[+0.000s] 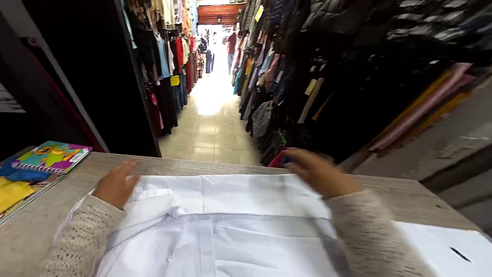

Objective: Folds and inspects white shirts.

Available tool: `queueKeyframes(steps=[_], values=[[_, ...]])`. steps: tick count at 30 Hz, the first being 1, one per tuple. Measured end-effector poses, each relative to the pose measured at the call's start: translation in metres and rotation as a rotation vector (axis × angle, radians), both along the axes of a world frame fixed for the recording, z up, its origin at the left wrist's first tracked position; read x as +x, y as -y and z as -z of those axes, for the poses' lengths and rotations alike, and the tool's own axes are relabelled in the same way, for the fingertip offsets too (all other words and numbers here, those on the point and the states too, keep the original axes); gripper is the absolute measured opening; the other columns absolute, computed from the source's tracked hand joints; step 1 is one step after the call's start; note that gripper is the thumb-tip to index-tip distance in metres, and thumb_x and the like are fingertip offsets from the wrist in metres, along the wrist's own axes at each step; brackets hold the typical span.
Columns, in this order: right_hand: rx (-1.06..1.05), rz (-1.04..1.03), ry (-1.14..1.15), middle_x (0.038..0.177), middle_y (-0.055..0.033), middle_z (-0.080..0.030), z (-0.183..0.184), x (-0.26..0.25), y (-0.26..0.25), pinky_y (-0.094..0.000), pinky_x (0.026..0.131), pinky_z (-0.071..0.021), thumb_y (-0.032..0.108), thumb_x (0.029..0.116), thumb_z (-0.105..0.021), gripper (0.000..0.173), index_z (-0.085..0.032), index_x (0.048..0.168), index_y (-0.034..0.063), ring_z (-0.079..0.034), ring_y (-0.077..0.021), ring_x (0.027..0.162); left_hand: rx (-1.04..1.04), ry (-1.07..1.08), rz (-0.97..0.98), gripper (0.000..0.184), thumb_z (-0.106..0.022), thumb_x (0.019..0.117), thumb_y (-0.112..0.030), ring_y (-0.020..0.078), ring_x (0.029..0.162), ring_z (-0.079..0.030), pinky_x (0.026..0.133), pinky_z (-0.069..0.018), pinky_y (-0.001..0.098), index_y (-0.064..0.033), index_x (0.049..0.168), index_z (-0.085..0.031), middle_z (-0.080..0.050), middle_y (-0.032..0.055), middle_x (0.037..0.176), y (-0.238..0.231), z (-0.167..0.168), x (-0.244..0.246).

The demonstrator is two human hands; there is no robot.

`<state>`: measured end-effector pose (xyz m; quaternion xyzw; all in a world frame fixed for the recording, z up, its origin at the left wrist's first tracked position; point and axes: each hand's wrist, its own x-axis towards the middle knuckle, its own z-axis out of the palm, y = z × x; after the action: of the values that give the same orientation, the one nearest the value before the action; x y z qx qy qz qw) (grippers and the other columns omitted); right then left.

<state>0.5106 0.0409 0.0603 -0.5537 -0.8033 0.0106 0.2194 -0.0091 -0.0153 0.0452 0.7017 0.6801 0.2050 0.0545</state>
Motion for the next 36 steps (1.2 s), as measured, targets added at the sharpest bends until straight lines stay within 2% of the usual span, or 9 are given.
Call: queueKeyframes(steps=[3,7,16,19,23,27,30,33,36], values=[[-0.297,-0.116,0.079,0.166,-0.0107,-0.033,0.044,-0.081,0.013,-0.0666,0.12,-0.0193,0.055,0.101,-0.054,0.073,-0.039,0.159,0.0126,-0.027,-0.0329,0.154,-0.139,-0.12,0.066,0.077,-0.051,0.0992,-0.057,0.0381,0.153,-0.028,0.117,-0.0155,0.0731,-0.0095,0.158,-0.038,-0.03,0.0167,0.166,0.002,0.041,0.033],[-0.51,0.055,0.108,0.171,0.0002,-0.018,0.051,-0.072,0.014,-0.0654,0.122,0.0014,0.062,0.1041,-0.038,0.075,-0.024,0.164,0.0194,-0.009,-0.0234,0.159,-0.211,-0.063,-0.082,0.073,-0.062,0.0998,-0.034,0.0435,0.154,-0.021,0.12,-0.0017,0.0707,0.0025,0.156,-0.035,-0.029,0.0276,0.163,0.031,0.035,0.057],[-0.489,0.549,-0.062,0.17,-0.011,-0.021,0.048,0.004,-0.007,-0.0686,0.121,-0.0026,0.062,0.1036,-0.042,0.081,-0.026,0.162,0.0084,-0.014,-0.0307,0.158,-0.343,-0.072,-0.172,0.088,-0.055,0.1002,-0.05,0.0397,0.157,-0.011,0.123,0.0017,0.0629,0.0058,0.159,-0.022,-0.016,0.0271,0.167,0.001,0.058,0.064],[-0.36,0.372,-0.23,0.148,-0.0293,-0.05,-0.005,0.031,0.007,-0.061,0.116,-0.0323,0.035,0.1064,-0.054,0.057,-0.051,0.143,-0.0084,-0.046,-0.0421,0.14,-0.342,-0.045,-0.169,0.084,-0.057,0.101,-0.044,0.041,0.157,-0.01,0.124,0.0015,0.0595,0.0082,0.158,-0.024,-0.016,0.0287,0.166,-0.004,0.061,0.058],[0.01,0.273,-0.386,0.128,-0.0204,-0.067,-0.089,0.081,0.086,-0.0471,0.102,-0.052,0.021,0.1066,-0.052,0.036,-0.059,0.135,-0.0006,-0.067,-0.0283,0.115,-0.291,0.066,-0.042,0.058,-0.062,0.0988,-0.015,0.0506,0.149,-0.028,0.124,-0.0213,0.047,0.0193,0.142,-0.044,-0.031,0.0414,0.154,0.035,0.005,0.086],[0.09,0.214,-0.27,0.11,-0.0116,-0.074,-0.101,0.109,0.151,-0.0434,0.088,-0.0584,0.014,0.1014,-0.06,0.023,-0.07,0.119,0.0041,-0.072,-0.0192,0.095,0.127,0.122,0.484,0.036,-0.067,0.0845,-0.004,0.058,0.114,-0.06,0.097,-0.0476,0.0653,0.0179,0.113,-0.066,-0.061,0.0413,0.122,0.049,-0.016,0.104],[-0.103,0.132,-0.18,0.107,-0.0128,-0.075,-0.061,0.119,0.164,-0.0481,0.086,-0.0593,0.009,0.0973,-0.066,0.02,-0.073,0.114,0.002,-0.073,-0.0243,0.094,0.278,0.039,0.75,0.038,-0.061,0.0943,-0.032,0.0332,0.106,-0.071,0.09,-0.0577,0.0542,-0.0028,0.115,-0.074,-0.073,0.0162,0.115,0.029,-0.008,0.173],[-0.339,0.099,-0.099,0.116,-0.0173,-0.072,-0.008,0.131,0.147,-0.0525,0.094,-0.0543,0.016,0.0969,-0.069,0.027,-0.072,0.118,0.0003,-0.069,-0.0311,0.106,-0.136,-0.004,0.797,0.033,-0.06,0.1014,-0.02,0.0341,0.125,-0.061,0.109,-0.0451,0.0505,0.0011,0.125,-0.068,-0.066,0.0209,0.127,0.032,-0.029,0.297],[-0.461,0.047,-0.026,0.117,-0.0239,-0.07,0.006,0.126,0.14,-0.0527,0.102,-0.048,0.017,0.0942,-0.071,0.032,-0.07,0.118,-0.0049,-0.066,-0.0367,0.113,-0.308,-0.007,0.858,0.036,-0.063,0.0988,-0.012,0.0462,0.126,-0.057,0.107,-0.0421,0.0624,0.0079,0.128,-0.063,-0.062,0.0303,0.13,0.02,-0.017,0.385]])
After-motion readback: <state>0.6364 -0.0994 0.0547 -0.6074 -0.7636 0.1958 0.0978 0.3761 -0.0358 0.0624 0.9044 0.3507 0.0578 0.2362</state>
